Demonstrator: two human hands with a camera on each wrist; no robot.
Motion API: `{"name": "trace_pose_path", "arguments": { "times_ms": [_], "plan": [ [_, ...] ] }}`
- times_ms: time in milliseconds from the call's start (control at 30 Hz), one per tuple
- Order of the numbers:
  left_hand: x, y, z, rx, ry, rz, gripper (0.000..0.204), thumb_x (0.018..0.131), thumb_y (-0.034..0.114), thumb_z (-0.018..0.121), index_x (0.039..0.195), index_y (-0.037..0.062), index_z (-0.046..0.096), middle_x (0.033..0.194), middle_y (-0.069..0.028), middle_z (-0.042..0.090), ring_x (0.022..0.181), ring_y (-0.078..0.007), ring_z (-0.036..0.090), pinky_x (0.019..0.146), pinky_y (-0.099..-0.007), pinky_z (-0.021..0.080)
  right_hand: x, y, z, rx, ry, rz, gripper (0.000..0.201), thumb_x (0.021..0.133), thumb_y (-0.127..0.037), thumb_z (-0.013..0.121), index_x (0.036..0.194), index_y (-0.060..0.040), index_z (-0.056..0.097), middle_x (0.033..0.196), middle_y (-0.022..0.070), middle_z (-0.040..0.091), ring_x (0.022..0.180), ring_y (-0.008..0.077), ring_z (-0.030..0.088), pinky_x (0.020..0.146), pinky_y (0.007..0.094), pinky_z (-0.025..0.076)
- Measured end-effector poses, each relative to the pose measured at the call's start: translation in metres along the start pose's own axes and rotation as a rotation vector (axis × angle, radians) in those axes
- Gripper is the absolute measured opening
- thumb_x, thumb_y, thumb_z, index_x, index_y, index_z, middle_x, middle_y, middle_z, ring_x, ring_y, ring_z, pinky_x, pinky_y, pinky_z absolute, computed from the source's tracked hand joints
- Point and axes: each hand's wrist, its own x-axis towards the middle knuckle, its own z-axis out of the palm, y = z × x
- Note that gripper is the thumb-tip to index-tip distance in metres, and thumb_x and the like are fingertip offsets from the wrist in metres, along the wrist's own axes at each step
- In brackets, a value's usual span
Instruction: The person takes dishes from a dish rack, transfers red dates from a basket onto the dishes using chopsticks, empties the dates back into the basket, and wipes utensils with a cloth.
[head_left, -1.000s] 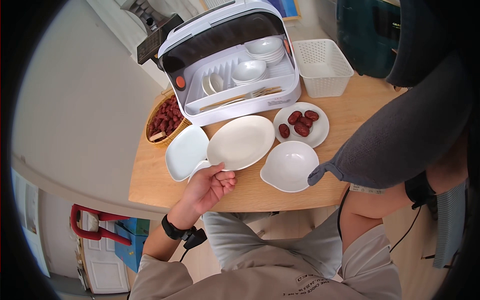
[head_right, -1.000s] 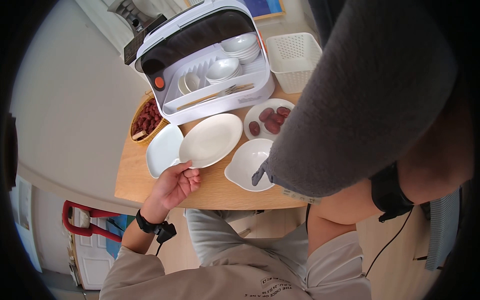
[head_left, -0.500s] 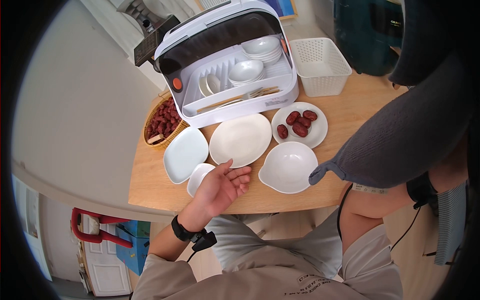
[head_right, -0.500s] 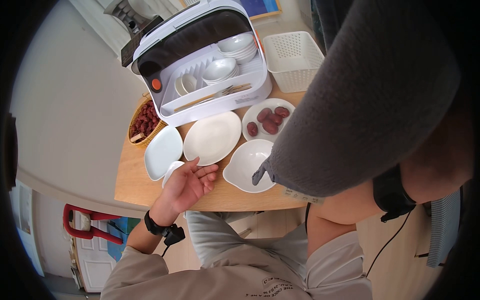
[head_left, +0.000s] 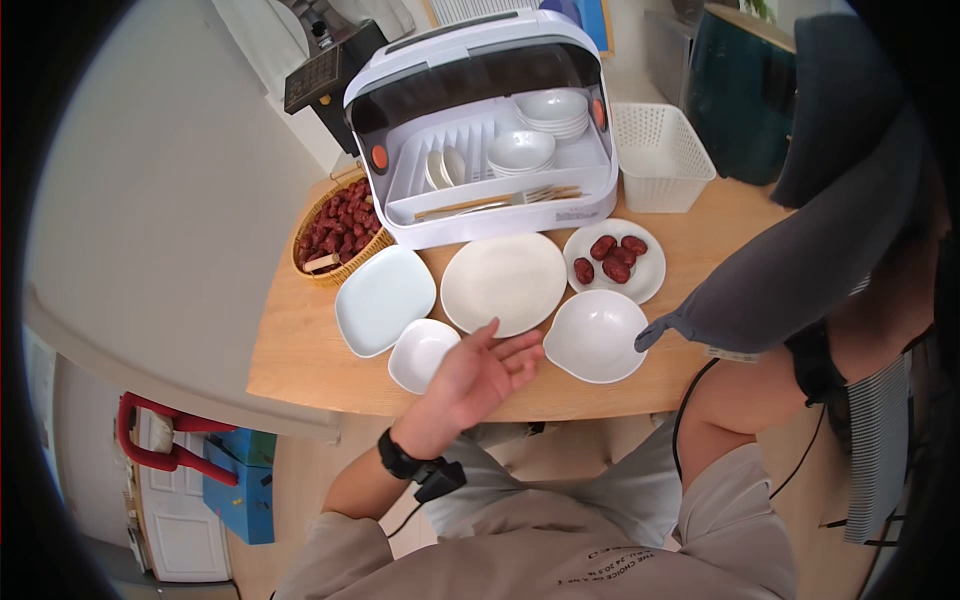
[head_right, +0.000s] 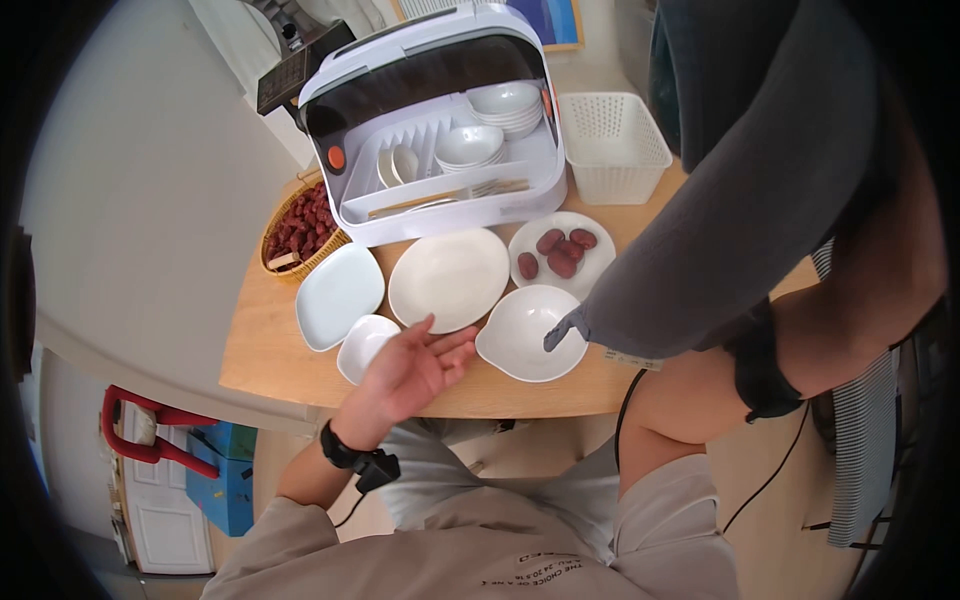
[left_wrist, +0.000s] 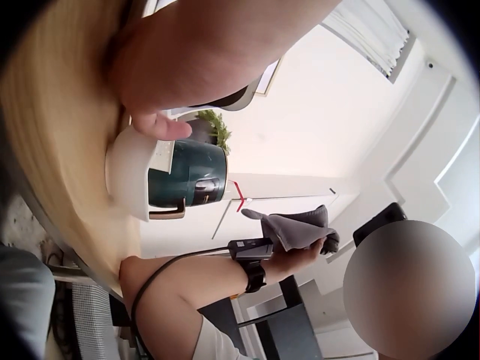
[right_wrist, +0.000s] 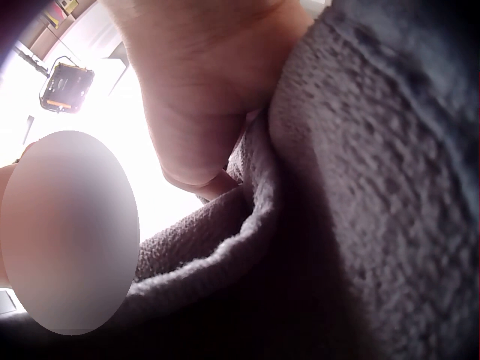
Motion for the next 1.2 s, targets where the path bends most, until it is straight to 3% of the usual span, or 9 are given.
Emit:
{"name": "trace_pose_path", "arguments": {
  "times_ms": [167, 367, 500, 567, 633, 833, 900, 1067, 1200],
  "plan": [
    [0.017, -0.011, -0.01, -0.196, -0.051, -0.001, 0.042, 0.105, 0.027, 0.038, 0.122, -0.0114, 0.042, 0.112, -0.0166, 0.056, 0.095, -0.0234, 0.058, 0.078, -0.033, 0.049, 0.013, 0.041, -0.049, -0.203, -0.425, -0.206, 0.029, 0.095, -0.014, 0.06, 0.118, 0.0021, 0.066, 0.109, 0.0104, 0.068, 0.099, 0.0162, 0.064, 0.091, 0.0267, 0.047],
    [-0.016, -0.018, -0.003, -0.058, 0.001, 0.075, 0.032, 0.099, 0.021, 0.046, 0.118, -0.004, 0.049, 0.119, -0.0141, 0.058, 0.091, -0.0209, 0.057, 0.077, -0.033, 0.047, 0.001, 0.074, -0.074, -0.397, -0.733, 0.095, 0.033, 0.093, -0.021, 0.065, 0.116, 0.0033, 0.064, 0.096, 0.006, 0.069, 0.088, 0.0134, 0.061, 0.081, 0.0288, 0.048],
    [-0.055, -0.012, -0.011, -0.036, -0.144, 0.026, 0.032, 0.094, 0.022, 0.05, 0.114, -0.0019, 0.054, 0.108, -0.0117, 0.062, 0.086, -0.0194, 0.057, 0.076, -0.0328, 0.047, -0.028, 0.125, -0.094, -0.74, -1.032, 0.108, 0.047, 0.089, -0.024, 0.068, 0.129, -0.0045, 0.057, 0.104, 0.0135, 0.066, 0.09, 0.0227, 0.063, 0.081, 0.0328, 0.049],
    [-0.069, 0.009, -0.036, 0.015, -0.355, 0.023, 0.033, 0.097, 0.026, 0.048, 0.117, -0.0006, 0.053, 0.098, -0.0081, 0.064, 0.081, -0.0188, 0.057, 0.073, -0.0318, 0.047, -0.047, 0.123, -0.099, -0.837, -1.098, -0.157, 0.051, 0.088, -0.027, 0.068, 0.132, -0.0049, 0.054, 0.104, 0.0159, 0.066, 0.094, 0.0291, 0.063, 0.082, 0.0358, 0.05],
    [-0.078, 0.042, -0.057, 0.034, -0.36, 0.381, 0.034, 0.097, 0.026, 0.046, 0.113, -0.0025, 0.054, 0.089, -0.0071, 0.062, 0.077, -0.0176, 0.057, 0.069, -0.0299, 0.046, -0.061, 0.11, -0.093, -0.839, -1.109, -0.154, 0.051, 0.088, -0.028, 0.068, 0.13, -0.0022, 0.055, 0.104, 0.0173, 0.065, 0.098, 0.0318, 0.063, 0.084, 0.0384, 0.05],
    [-0.055, 0.242, -0.153, 0.081, 0.126, 1.295, 0.02, 0.098, 0.015, 0.042, 0.099, -0.0012, 0.053, 0.076, -0.0036, 0.05, 0.065, -0.0139, 0.043, 0.058, -0.0274, 0.037, -0.102, 0.16, -0.078, -0.684, -1.485, 0.278, 0.03, 0.088, -0.022, 0.064, 0.106, 0.0025, 0.063, 0.077, 0.0156, 0.067, 0.073, 0.0278, 0.067, 0.068, 0.0346, 0.052],
    [-0.037, 0.298, -0.204, -0.016, 0.423, 1.385, 0.021, 0.097, 0.019, 0.042, 0.094, -0.0001, 0.05, 0.074, -0.0043, 0.047, 0.062, -0.0149, 0.04, 0.055, -0.0284, 0.034, -0.116, 0.166, -0.068, -0.615, -1.568, 0.514, 0.029, 0.089, -0.022, 0.064, 0.104, 0.0032, 0.062, 0.076, 0.0153, 0.068, 0.066, 0.0241, 0.067, 0.06, 0.032, 0.051],
    [-0.001, 0.339, -0.292, -0.496, 0.325, 1.268, 0.034, 0.095, 0.031, 0.044, 0.095, -0.0027, 0.048, 0.073, -0.0069, 0.048, 0.059, -0.0168, 0.039, 0.053, -0.0288, 0.031, -0.144, 0.153, -0.039, -0.519, -1.66, 0.985, 0.028, 0.092, -0.022, 0.062, 0.099, 0.0042, 0.056, 0.071, 0.0143, 0.067, 0.052, 0.0154, 0.063, 0.044, 0.0251, 0.047],
    [-0.008, 0.324, -0.251, -0.517, 0.25, 1.188, 0.04, 0.093, 0.036, 0.046, 0.093, -0.0041, 0.05, 0.072, -0.0105, 0.05, 0.06, -0.0197, 0.04, 0.052, -0.0306, 0.032, -0.154, 0.163, -0.034, -0.493, -1.593, 1.153, 0.027, 0.094, -0.02, 0.059, 0.1, 0.0039, 0.05, 0.069, 0.0151, 0.066, 0.051, 0.0186, 0.063, 0.043, 0.0261, 0.048]
  ]
}}
